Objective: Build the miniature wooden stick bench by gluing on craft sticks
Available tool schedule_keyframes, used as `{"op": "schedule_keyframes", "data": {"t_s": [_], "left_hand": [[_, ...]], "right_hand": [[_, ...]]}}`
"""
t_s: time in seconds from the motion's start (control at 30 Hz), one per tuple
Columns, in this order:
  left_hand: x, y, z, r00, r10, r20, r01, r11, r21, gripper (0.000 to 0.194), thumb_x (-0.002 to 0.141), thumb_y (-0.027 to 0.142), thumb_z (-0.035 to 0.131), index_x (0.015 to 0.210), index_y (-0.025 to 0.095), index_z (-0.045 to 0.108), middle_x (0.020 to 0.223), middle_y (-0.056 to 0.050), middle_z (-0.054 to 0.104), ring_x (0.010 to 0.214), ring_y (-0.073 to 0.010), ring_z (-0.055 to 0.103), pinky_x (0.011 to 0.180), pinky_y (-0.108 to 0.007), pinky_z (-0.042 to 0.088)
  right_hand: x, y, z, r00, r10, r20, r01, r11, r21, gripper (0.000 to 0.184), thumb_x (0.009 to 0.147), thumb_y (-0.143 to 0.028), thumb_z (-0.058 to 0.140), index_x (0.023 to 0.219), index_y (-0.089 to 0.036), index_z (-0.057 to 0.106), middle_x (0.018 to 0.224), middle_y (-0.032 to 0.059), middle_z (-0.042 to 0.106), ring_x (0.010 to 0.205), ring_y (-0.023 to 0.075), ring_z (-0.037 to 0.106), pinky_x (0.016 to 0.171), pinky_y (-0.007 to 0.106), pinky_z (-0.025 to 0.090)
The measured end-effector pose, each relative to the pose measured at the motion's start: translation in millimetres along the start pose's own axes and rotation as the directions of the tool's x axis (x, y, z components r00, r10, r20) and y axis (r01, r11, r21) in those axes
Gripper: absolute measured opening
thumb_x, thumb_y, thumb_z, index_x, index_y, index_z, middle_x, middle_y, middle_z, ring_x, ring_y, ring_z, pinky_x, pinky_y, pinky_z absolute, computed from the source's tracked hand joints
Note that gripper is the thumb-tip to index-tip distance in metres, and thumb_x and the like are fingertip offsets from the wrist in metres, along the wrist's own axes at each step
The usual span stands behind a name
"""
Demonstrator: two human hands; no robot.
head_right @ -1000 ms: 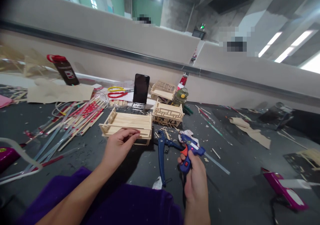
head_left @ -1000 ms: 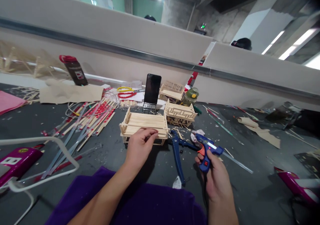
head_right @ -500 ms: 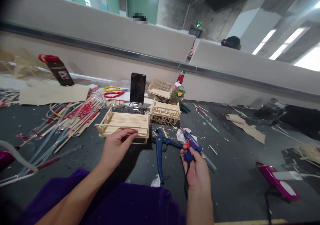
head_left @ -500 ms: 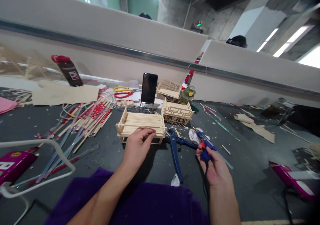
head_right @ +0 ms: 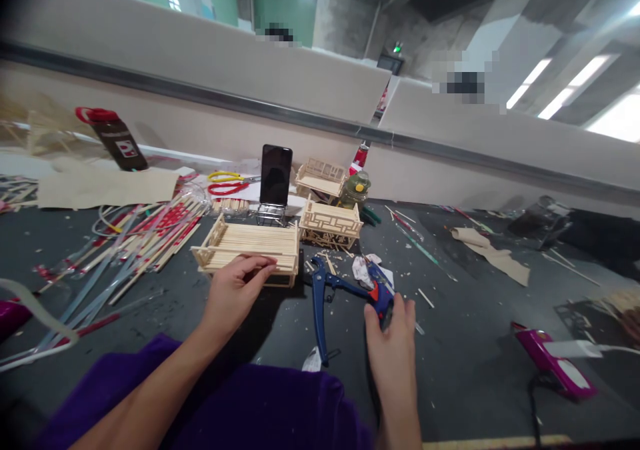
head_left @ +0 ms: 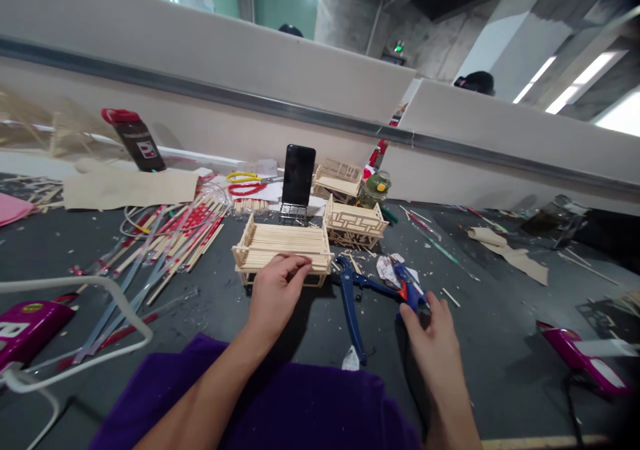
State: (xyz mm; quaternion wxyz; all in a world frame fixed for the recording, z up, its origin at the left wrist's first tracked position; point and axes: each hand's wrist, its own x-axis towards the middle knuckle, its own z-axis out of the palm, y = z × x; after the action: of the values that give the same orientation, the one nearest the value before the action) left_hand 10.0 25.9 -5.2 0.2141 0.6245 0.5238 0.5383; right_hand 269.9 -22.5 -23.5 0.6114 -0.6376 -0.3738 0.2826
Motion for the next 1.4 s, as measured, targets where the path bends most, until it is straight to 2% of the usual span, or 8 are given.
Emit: {"op": "schedule_keyframes", "data": {"t_s": [0.03, 0.1, 0.17, 0.23, 0.33, 0.43, 0.67, 1.4], "left_hand": [[0, 0, 0.0, 1.0, -0.003, -0.001, 0.003, 1.0, -0.003, 0.013, 0.087, 0.021, 0.061, 0.085, 0.02, 0.074, 0.091, -0.005, 0.072, 0.086, -0.0172, 0.067, 0.08, -0.028, 0.05], [0, 0, 0.2, 1.0, -0.009, -0.003, 0.009, 1.0, -0.003, 0.013, 0.087, 0.021, 0.061, 0.086, 0.019, 0.074, 0.091, -0.005, 0.072, 0.086, -0.0171, 0.067, 0.08, -0.028, 0.05], [0, 0, 0.6, 1.0, -0.011, -0.009, 0.011, 1.0, 0.001, 0.013, 0.087, 0.021, 0.061, 0.085, 0.019, 0.074, 0.09, -0.005, 0.072, 0.086, -0.0172, 0.067, 0.08, -0.028, 0.05], [0, -1, 1.0, 1.0, -0.005, -0.014, 0.006, 1.0, 0.007, 0.012, 0.087, 0.022, 0.062, 0.085, 0.019, 0.074, 0.09, -0.005, 0.071, 0.086, -0.0173, 0.067, 0.08, -0.029, 0.05], [-1, -2, 1.8, 1.0, 0.008, -0.02, -0.008, 1.0, 0.009, 0.012, 0.087, 0.022, 0.062, 0.086, 0.019, 0.074, 0.089, -0.005, 0.072, 0.085, -0.0172, 0.067, 0.079, -0.029, 0.051], [-1, -2, 2.7, 1.0, 0.01, -0.021, -0.009, 1.0, 0.023, 0.013, 0.087, 0.022, 0.062, 0.086, 0.019, 0.075, 0.089, -0.004, 0.072, 0.083, -0.0171, 0.067, 0.077, -0.028, 0.051], [-1, -2, 3.6, 1.0, 0.017, -0.026, -0.016, 0.999, 0.036, 0.012, 0.086, 0.02, 0.063, 0.086, 0.02, 0.075, 0.089, -0.004, 0.072, 0.085, -0.0172, 0.067, 0.078, -0.029, 0.051], [-2, -2, 5.5, 0.999, 0.028, -0.034, -0.027, 0.999, 0.026, 0.012, 0.087, 0.02, 0.063, 0.086, 0.02, 0.075, 0.088, -0.003, 0.071, 0.083, -0.0165, 0.067, 0.077, -0.028, 0.051]], "right_hand": [[-4, -4, 5, 0.997, -0.076, -0.028, 0.072, 0.99, -0.117, 0.048, 0.066, -0.033, 0.081, 0.111, -0.02, 0.068, 0.135, 0.011, 0.057, 0.123, 0.0269, 0.052, 0.092, 0.033, 0.05], [-13, -17, 20, 0.98, -0.182, 0.085, 0.196, 0.958, -0.21, 0.043, 0.076, -0.037, 0.072, 0.116, -0.021, 0.067, 0.132, 0.0112, 0.059, 0.116, 0.0264, 0.056, 0.093, 0.037, 0.048], [-21, -31, 40, 0.95, -0.181, 0.256, 0.241, 0.944, -0.226, 0.034, 0.082, -0.037, 0.065, 0.111, -0.02, 0.069, 0.117, 0.0108, 0.067, 0.101, 0.0249, 0.062, 0.085, 0.037, 0.051], [-26, -42, 61, 0.93, -0.127, 0.344, 0.226, 0.937, -0.265, 0.03, 0.085, -0.036, 0.06, 0.108, -0.02, 0.07, 0.106, 0.01, 0.07, 0.086, 0.0226, 0.064, 0.075, 0.035, 0.051], [-26, -50, 85, 0.899, -0.21, 0.384, 0.332, 0.899, -0.286, 0.025, 0.086, -0.031, 0.056, 0.102, -0.017, 0.07, 0.097, 0.0092, 0.069, 0.08, 0.0209, 0.063, 0.075, 0.035, 0.05], [-23, -43, 99, 0.882, -0.273, 0.385, 0.394, 0.875, -0.283, 0.024, 0.087, -0.027, 0.053, 0.101, -0.016, 0.069, 0.094, 0.0085, 0.067, 0.078, 0.0198, 0.062, 0.076, 0.034, 0.049], [-28, -21, 106, 0.858, -0.242, 0.453, 0.35, 0.921, -0.171, 0.027, 0.087, -0.021, 0.052, 0.108, -0.017, 0.068, 0.097, 0.0073, 0.066, 0.077, 0.0171, 0.061, 0.07, 0.029, 0.05], [-31, -24, 108, 0.838, -0.302, 0.455, 0.397, 0.909, -0.127, 0.031, 0.088, -0.019, 0.05, 0.113, -0.016, 0.068, 0.096, 0.0073, 0.063, 0.082, 0.0171, 0.063, 0.069, 0.027, 0.051]]}}
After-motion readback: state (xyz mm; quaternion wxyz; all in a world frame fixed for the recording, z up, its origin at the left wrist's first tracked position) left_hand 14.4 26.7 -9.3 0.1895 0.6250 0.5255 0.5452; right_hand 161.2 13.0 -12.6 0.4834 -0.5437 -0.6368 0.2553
